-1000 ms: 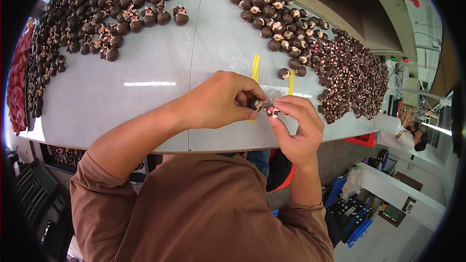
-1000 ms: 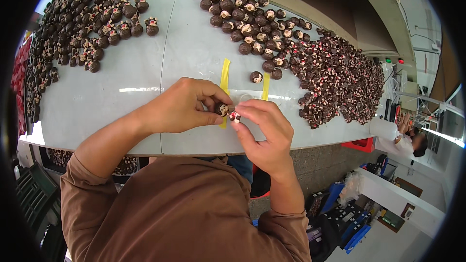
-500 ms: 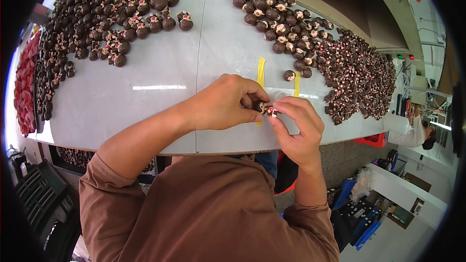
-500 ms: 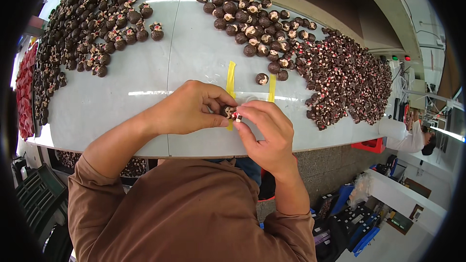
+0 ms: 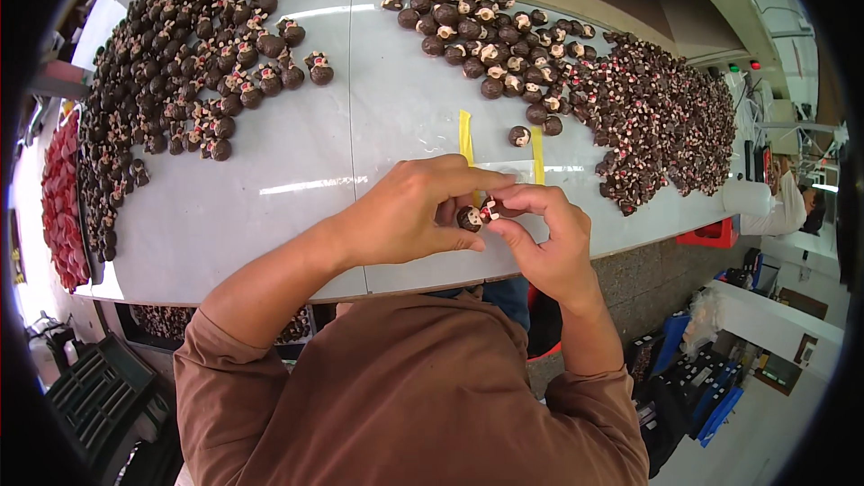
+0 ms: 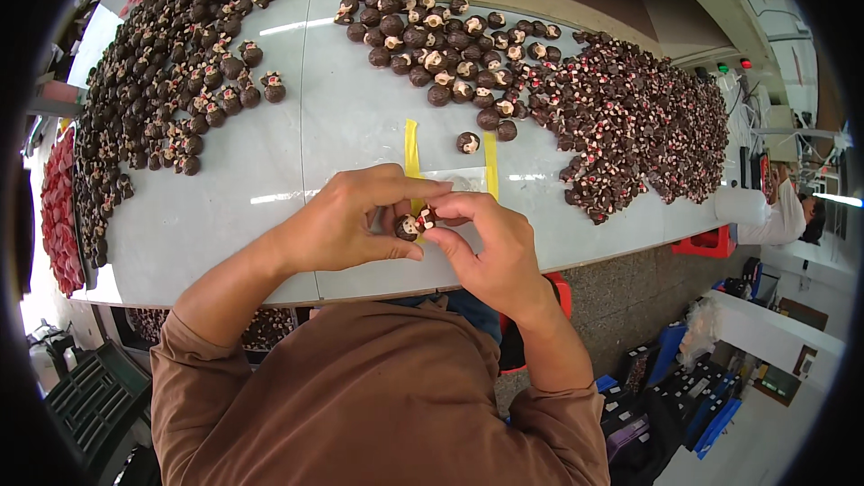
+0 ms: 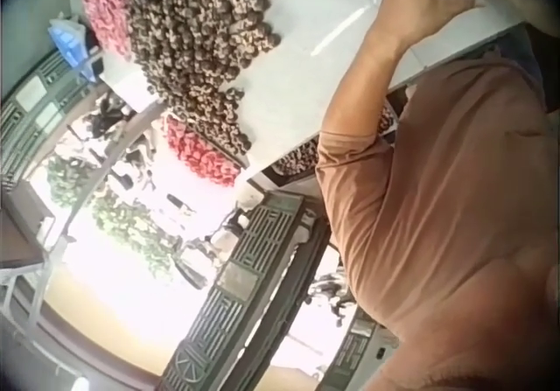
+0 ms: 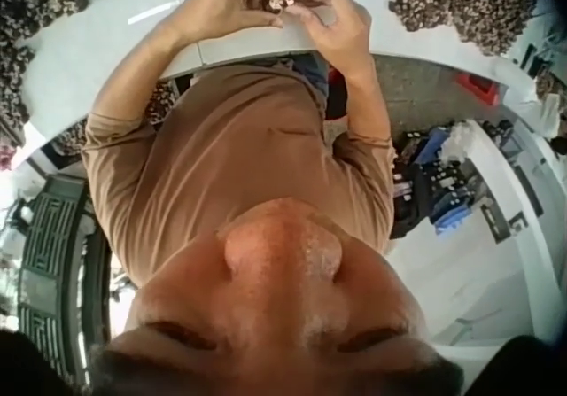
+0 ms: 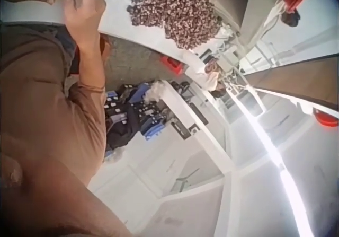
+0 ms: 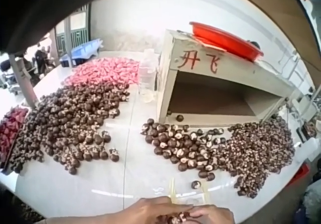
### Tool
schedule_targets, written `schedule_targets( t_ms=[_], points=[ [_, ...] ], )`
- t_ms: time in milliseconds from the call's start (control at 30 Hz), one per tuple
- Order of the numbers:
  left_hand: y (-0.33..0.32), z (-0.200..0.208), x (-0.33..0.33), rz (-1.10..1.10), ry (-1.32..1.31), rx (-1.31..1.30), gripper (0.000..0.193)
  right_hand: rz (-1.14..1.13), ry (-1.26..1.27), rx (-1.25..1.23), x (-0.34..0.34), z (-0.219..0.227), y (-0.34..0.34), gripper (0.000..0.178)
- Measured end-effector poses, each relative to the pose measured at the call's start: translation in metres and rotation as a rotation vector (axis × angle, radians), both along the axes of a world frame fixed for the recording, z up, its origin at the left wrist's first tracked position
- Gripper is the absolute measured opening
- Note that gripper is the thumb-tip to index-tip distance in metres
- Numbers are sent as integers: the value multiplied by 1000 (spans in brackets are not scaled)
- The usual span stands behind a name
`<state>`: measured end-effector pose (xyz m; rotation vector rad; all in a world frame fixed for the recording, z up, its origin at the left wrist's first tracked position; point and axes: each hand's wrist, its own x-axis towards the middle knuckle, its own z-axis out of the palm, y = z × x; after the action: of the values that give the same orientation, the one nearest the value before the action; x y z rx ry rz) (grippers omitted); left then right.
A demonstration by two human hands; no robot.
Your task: Assembling small brown metallic components using a jig on a workbench.
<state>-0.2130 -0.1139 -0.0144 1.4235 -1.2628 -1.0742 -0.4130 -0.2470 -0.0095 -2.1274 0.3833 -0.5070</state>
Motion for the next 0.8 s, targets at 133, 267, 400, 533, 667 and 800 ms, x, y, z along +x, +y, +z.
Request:
schedule_targets(
  t_ms=[133,267,400,533,667,800],
  points=[
    [2,-11,2,72,-209,-156,48,-101,14,-54,-7,11,-9,28],
    [2,-15,12,356,-637,-253,41,-444,5,-252,-42,1,-47,12],
    [0,-20,46,661,-771,-172,40,-617,164,-576,-56,11,-81,11],
    [9,-12,83,771,-1011,115,45,-535,320,-826,-54,10,-86,16],
    [12,3,82,780,-1128,312,52,-545,348,-882,-49,-1,-87,20],
    [11,10,76,769,-1139,346,57,-482,263,-852,-45,-8,-79,21]
  ],
)
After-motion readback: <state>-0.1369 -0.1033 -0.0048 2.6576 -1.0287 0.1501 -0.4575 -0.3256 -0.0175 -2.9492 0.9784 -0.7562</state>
